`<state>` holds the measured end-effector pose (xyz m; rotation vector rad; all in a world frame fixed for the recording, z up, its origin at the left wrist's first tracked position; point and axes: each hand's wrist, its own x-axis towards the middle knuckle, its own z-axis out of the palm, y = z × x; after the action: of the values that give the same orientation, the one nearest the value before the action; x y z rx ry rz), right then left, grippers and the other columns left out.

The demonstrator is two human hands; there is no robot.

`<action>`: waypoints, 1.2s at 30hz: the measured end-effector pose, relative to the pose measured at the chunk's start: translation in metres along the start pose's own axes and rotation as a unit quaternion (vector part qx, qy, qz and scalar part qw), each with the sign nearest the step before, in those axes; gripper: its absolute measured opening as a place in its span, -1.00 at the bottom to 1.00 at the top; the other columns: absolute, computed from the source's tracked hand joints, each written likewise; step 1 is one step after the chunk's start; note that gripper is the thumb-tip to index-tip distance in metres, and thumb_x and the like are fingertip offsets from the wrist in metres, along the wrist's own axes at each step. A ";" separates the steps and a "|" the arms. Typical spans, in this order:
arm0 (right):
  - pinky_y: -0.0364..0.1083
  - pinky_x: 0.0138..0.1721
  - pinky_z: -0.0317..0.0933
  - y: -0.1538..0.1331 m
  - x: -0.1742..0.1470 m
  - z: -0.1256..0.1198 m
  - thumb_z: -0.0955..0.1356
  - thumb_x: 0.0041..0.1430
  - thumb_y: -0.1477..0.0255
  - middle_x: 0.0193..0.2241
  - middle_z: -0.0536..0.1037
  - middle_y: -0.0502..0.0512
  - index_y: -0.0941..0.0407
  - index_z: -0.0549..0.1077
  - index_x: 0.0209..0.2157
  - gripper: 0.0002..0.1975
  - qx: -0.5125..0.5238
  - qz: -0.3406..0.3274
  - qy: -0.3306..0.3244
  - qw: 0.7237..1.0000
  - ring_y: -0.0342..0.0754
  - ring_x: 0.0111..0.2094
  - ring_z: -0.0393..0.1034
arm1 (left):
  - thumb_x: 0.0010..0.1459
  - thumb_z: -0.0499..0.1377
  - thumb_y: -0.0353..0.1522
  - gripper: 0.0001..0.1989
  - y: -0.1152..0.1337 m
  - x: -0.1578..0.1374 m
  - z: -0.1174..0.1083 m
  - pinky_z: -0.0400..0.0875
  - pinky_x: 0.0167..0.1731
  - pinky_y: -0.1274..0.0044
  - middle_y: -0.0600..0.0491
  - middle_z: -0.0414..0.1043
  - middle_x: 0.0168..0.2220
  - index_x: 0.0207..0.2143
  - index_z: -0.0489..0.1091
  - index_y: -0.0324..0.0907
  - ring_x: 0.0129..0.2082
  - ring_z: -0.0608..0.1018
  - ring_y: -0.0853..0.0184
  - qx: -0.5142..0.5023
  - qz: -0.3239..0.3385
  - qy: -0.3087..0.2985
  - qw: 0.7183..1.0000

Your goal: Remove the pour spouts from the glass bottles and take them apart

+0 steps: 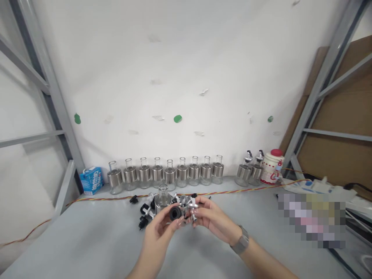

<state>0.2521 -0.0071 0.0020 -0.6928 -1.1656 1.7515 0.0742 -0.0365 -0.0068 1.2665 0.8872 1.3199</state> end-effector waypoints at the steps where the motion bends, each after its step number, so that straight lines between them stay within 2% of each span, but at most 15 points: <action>1: -0.13 -0.43 0.20 0.000 0.000 0.001 0.42 -0.13 0.44 -0.47 0.50 0.02 0.12 0.27 -0.39 -0.74 -0.017 0.000 -0.008 1.000 -0.11 -0.45 0.40 | -0.07 0.19 -0.21 -0.57 0.001 0.000 -0.001 0.44 -0.24 0.43 -0.05 0.41 -0.13 -0.12 0.35 -0.16 -0.17 0.46 0.19 0.009 0.010 0.007 1.000; 6: -0.16 -0.46 0.13 0.001 -0.002 0.002 0.39 -0.06 0.41 -0.51 0.50 0.02 0.12 0.28 -0.29 -0.73 -0.103 -0.019 -0.038 0.994 -0.14 -0.49 0.38 | -0.01 0.15 -0.27 -0.66 -0.002 -0.003 -0.003 0.45 -0.24 0.47 0.02 0.30 -0.17 -0.12 0.37 -0.04 -0.16 0.42 0.25 0.114 0.104 0.029 0.988; 9: -0.14 -0.43 0.14 -0.001 -0.003 0.001 0.36 0.00 0.39 -0.44 0.50 0.06 0.13 0.25 -0.19 -0.69 -0.128 -0.056 -0.065 0.988 -0.12 -0.44 0.39 | 0.00 0.15 -0.31 -0.68 -0.006 -0.003 -0.004 0.44 -0.22 0.49 0.07 0.26 -0.22 -0.12 0.36 0.04 -0.18 0.41 0.31 0.184 0.127 0.035 0.974; 11: -0.11 -0.38 0.17 -0.002 -0.004 0.000 0.36 0.00 0.41 -0.44 0.51 0.06 0.11 0.21 -0.16 -0.64 -0.124 -0.053 -0.094 0.986 -0.10 -0.41 0.41 | -0.01 0.16 -0.33 -0.66 -0.009 -0.002 -0.006 0.45 -0.23 0.51 0.09 0.24 -0.23 -0.12 0.35 0.08 -0.20 0.41 0.33 0.203 0.133 0.037 0.969; 14: -0.07 -0.34 0.20 -0.001 -0.005 -0.002 0.42 -0.09 0.44 -0.47 0.52 0.03 0.11 0.22 -0.24 -0.63 -0.103 -0.015 -0.129 0.986 -0.08 -0.41 0.44 | -0.07 0.21 -0.33 -0.65 -0.010 0.000 -0.010 0.46 -0.31 0.53 0.10 0.25 -0.27 -0.15 0.38 0.06 -0.29 0.43 0.35 0.218 0.137 0.025 0.966; 19: -0.10 -0.32 0.22 -0.003 -0.007 -0.001 0.45 -0.19 0.46 -0.47 0.53 0.05 0.18 0.35 -0.44 -0.76 -0.126 0.036 -0.111 0.985 -0.12 -0.43 0.43 | -0.12 0.25 -0.31 -0.71 -0.002 0.006 -0.016 0.39 -0.43 0.59 0.07 0.34 -0.33 -0.25 0.46 -0.04 -0.42 0.44 0.38 0.278 0.122 -0.054 0.951; 22: -0.11 -0.32 0.21 -0.009 -0.008 -0.001 0.44 -0.17 0.42 -0.47 0.52 0.06 0.20 0.42 -0.46 -0.80 -0.174 0.029 -0.111 0.978 -0.13 -0.42 0.40 | -0.10 0.23 -0.28 -0.79 -0.002 0.010 -0.020 0.36 -0.48 0.62 0.06 0.37 -0.43 -0.35 0.47 -0.14 -0.45 0.42 0.37 0.284 0.093 -0.091 0.950; 26: -0.16 -0.38 0.16 -0.013 -0.007 -0.005 0.41 -0.11 0.35 -0.51 0.47 0.01 0.21 0.44 -0.44 -0.78 -0.241 -0.001 -0.096 0.966 -0.17 -0.47 0.32 | -0.11 0.23 -0.24 -0.75 -0.010 0.013 -0.023 0.36 -0.58 0.62 0.11 0.24 -0.49 -0.38 0.44 -0.20 -0.55 0.38 0.43 0.240 0.050 -0.089 0.965; 29: -0.18 -0.41 0.13 -0.012 -0.006 -0.007 0.36 -0.03 0.34 -0.52 0.43 -0.01 0.20 0.46 -0.41 -0.80 -0.311 -0.016 -0.102 0.945 -0.18 -0.49 0.27 | -0.12 0.23 -0.21 -0.70 -0.012 0.013 -0.022 0.35 -0.64 0.63 0.13 0.16 -0.48 -0.34 0.43 -0.20 -0.59 0.35 0.47 0.237 0.040 -0.088 0.967; 33: -0.19 -0.39 0.10 -0.010 -0.009 -0.004 0.29 0.07 0.40 -0.56 0.39 -0.02 0.18 0.48 -0.45 -0.83 -0.446 -0.055 -0.113 0.886 -0.17 -0.47 0.23 | -0.12 0.23 -0.19 -0.68 -0.012 0.009 -0.020 0.30 -0.66 0.65 0.13 0.17 -0.49 -0.32 0.43 -0.20 -0.60 0.34 0.47 0.281 0.055 -0.079 0.955; 36: -0.20 -0.38 0.09 -0.009 -0.011 0.000 0.28 0.07 0.44 -0.57 0.37 -0.03 0.18 0.45 -0.53 -0.82 -0.503 -0.077 -0.100 0.855 -0.17 -0.45 0.23 | -0.12 0.22 -0.18 -0.68 -0.011 0.009 -0.019 0.31 -0.59 0.64 0.12 0.20 -0.50 -0.32 0.43 -0.19 -0.56 0.35 0.44 0.312 0.083 -0.073 0.943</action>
<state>0.2600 -0.0153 0.0102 -0.9716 -2.2459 0.9857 0.0589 -0.0234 -0.0189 1.9404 1.1608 1.0814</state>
